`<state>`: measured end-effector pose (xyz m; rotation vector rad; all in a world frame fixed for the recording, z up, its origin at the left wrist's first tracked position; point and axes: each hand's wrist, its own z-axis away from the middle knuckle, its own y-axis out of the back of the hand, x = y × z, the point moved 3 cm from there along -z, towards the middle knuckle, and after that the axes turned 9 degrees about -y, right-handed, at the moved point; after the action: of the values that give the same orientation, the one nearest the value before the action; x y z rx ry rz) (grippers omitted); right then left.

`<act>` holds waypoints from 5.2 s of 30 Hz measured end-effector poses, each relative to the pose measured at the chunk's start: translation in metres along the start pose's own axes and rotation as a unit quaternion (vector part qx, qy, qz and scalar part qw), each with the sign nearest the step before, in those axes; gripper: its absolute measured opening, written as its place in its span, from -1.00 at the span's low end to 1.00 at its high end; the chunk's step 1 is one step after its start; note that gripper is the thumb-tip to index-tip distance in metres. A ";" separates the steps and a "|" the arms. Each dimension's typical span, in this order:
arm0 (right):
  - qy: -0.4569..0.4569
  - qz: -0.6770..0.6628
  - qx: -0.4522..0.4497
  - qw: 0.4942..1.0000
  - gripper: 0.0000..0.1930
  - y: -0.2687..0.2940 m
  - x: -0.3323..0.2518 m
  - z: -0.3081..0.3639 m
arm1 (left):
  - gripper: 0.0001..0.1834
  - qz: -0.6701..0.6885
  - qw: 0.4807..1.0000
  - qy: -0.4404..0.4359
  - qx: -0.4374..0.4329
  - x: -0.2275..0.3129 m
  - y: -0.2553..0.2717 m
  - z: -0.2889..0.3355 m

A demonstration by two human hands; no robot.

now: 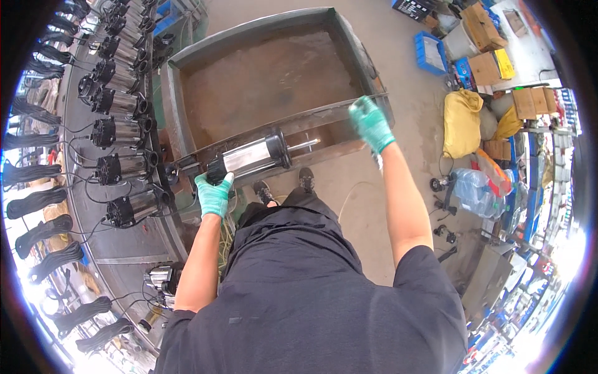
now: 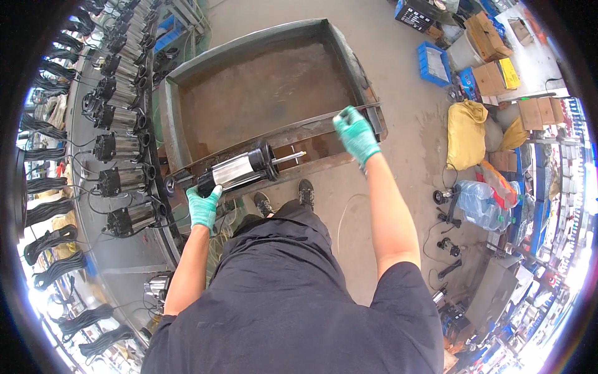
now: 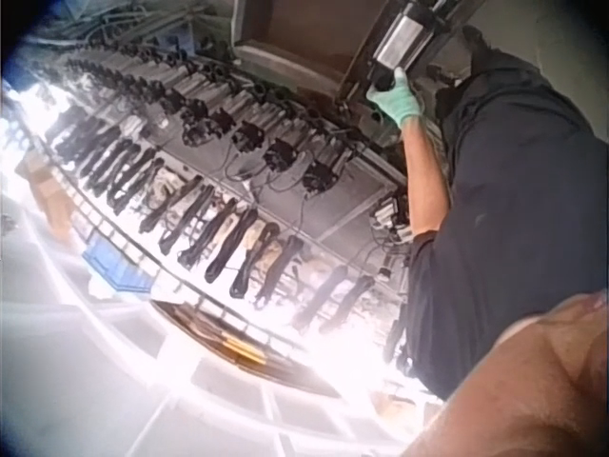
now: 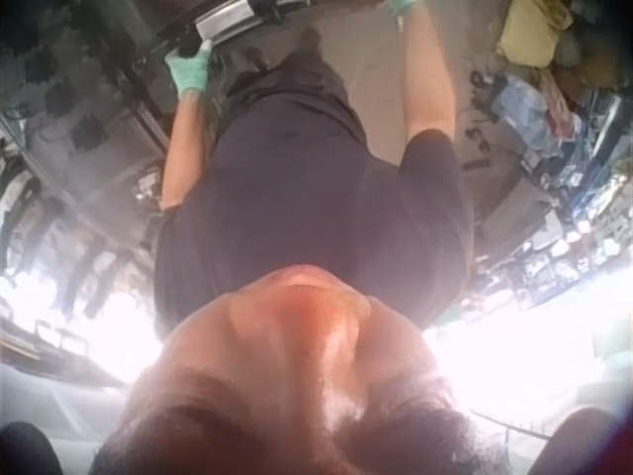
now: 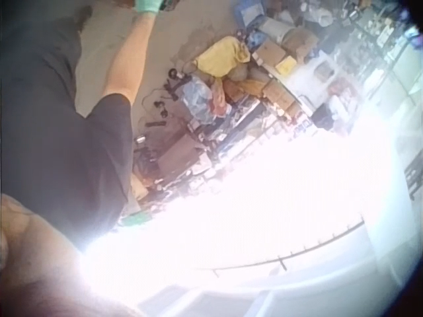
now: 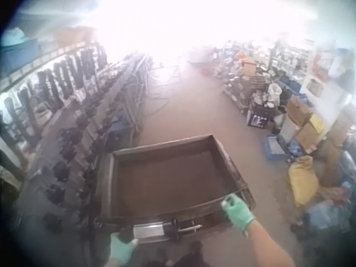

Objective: The person cleans a cylindrical metal component by immersing it in a tub of water, wiping it with their gloved hands, and rinsing it.

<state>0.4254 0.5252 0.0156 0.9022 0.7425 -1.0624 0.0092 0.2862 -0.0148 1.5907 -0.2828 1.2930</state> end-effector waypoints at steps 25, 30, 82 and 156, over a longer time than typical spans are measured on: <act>-0.199 -0.139 -0.114 0.963 -0.76 -0.093 0.007 0.041 | -0.35 -0.117 0.992 0.018 -0.043 0.050 0.012 0.000; -0.193 -0.142 -0.099 0.966 -0.75 -0.092 0.014 0.039 | -0.35 -0.126 0.991 0.010 -0.043 0.055 0.011 0.001; 0.259 0.400 0.128 0.870 -0.80 -0.201 -0.084 0.081 | -0.65 -0.247 0.926 -0.162 -0.236 -0.028 0.120 -0.098; 0.224 0.410 0.145 0.872 -0.78 -0.206 -0.084 0.078 | -0.53 0.432 0.846 0.245 -0.194 -0.020 0.091 -0.054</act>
<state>0.2109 0.4451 0.0705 1.5728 0.4800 -0.1932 -0.0948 0.2809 0.0136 0.7172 -0.9396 2.1008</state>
